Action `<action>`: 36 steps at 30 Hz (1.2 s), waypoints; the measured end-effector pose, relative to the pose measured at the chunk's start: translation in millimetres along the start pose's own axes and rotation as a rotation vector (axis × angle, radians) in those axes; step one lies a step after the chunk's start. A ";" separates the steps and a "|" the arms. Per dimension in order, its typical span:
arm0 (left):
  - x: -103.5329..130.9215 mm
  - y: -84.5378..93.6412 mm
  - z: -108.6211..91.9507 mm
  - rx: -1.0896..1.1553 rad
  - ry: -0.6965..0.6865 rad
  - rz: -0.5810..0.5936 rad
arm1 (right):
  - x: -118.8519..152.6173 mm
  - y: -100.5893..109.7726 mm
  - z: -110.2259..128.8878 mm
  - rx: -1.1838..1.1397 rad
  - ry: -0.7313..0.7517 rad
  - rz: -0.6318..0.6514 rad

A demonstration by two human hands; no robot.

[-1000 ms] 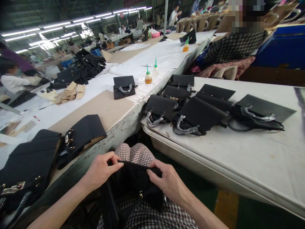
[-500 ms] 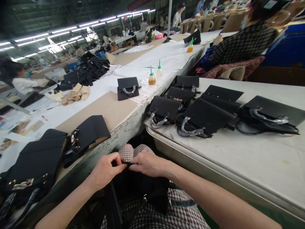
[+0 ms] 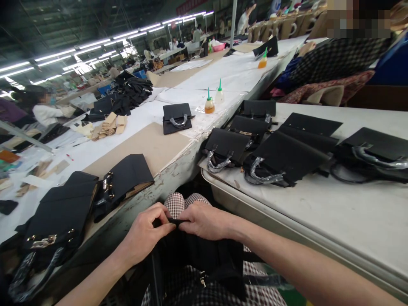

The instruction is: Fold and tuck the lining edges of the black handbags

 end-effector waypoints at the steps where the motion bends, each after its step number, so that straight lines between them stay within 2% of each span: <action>1: -0.7 -2.5 -0.8 0.008 0.001 0.004 | 2.9 -0.1 0.9 0.004 -0.007 -0.003; 8: -5.3 -17.8 10.0 0.110 0.100 0.006 | 20.7 -6.8 2.3 0.091 -0.099 -0.022; 13: -3.4 -19.4 18.4 0.296 0.147 -0.048 | 16.9 -8.3 3.4 -0.010 -0.118 0.026; 15: -1.9 -13.6 15.8 0.311 0.150 0.008 | 10.0 -11.9 2.2 -0.041 -0.111 0.074; 17: 1.4 -3.1 11.6 0.237 0.174 0.124 | 2.2 -14.1 1.8 -0.050 -0.065 0.077; 21: 16.6 24.2 12.6 0.061 0.337 0.349 | -8.4 -14.7 -2.1 -0.099 -0.038 0.043; 25: 29.8 32.5 16.8 0.174 0.457 0.415 | -12.7 -11.5 -2.3 -0.117 -0.016 0.073; 30: 30.9 19.9 13.9 0.269 0.438 0.429 | -9.0 -8.2 -4.7 -0.119 0.017 0.113; 36: 22.0 17.9 12.2 -0.004 0.296 0.386 | -0.9 -17.9 -14.9 -0.196 -0.005 0.123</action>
Point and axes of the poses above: each hand's wrist, its own x-axis away from the middle knuckle, its own y-axis out of the back of the hand, z = x × y, the point moved 6 cm from there along -x, towards the middle knuckle, and after that the axes turned 14 degrees about x, right-handed, at the moved point
